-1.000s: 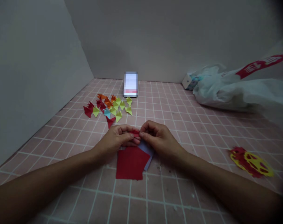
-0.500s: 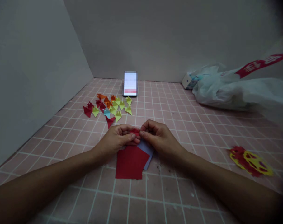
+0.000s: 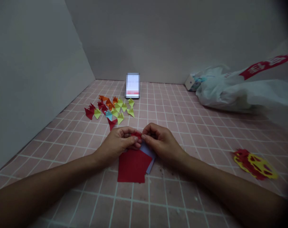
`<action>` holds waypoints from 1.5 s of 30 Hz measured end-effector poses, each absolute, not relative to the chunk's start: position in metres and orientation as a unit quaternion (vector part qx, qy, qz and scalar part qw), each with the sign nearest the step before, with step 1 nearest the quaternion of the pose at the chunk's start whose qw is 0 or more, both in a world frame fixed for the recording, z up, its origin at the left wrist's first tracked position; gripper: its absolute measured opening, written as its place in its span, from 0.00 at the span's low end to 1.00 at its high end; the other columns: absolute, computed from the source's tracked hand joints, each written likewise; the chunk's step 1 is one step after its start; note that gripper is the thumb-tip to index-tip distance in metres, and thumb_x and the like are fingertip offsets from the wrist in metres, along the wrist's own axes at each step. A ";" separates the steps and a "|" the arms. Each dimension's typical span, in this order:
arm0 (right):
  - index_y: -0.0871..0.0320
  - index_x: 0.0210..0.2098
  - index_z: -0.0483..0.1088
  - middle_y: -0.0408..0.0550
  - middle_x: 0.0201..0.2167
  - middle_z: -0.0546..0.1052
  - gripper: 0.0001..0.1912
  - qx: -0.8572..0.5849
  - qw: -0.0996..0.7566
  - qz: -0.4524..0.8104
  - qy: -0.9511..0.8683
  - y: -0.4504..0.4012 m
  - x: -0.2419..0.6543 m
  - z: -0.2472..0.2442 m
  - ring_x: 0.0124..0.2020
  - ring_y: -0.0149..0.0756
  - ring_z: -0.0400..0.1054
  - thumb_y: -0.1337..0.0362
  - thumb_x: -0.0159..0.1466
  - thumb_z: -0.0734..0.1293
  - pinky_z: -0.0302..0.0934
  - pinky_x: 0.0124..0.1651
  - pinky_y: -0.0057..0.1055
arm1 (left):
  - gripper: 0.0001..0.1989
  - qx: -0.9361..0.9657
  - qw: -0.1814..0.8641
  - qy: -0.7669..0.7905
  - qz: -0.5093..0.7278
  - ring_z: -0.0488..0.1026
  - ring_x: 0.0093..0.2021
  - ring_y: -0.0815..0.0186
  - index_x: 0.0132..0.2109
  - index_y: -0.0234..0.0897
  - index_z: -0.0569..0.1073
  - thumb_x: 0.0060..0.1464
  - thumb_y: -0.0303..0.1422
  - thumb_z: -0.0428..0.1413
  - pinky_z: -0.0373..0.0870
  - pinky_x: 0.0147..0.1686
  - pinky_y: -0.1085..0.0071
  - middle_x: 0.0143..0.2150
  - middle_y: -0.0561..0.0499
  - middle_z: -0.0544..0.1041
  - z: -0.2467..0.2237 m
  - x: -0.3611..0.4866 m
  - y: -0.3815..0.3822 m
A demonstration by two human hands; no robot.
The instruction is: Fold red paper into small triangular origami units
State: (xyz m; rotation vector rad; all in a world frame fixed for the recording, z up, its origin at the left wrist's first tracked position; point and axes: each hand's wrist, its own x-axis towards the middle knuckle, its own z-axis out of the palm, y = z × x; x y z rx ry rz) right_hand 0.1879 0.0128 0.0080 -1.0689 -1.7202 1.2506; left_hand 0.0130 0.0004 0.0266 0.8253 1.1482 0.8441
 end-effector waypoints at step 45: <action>0.58 0.28 0.68 0.40 0.23 0.68 0.08 -0.419 0.368 0.514 -0.652 0.007 0.186 0.015 0.23 0.28 0.56 0.62 0.62 0.66 0.50 0.26 0.26 | 0.12 0.482 0.620 0.466 0.407 0.77 0.29 0.69 0.41 0.35 0.73 0.51 0.33 0.64 0.72 0.32 0.74 0.28 0.54 0.78 0.023 0.005 -0.002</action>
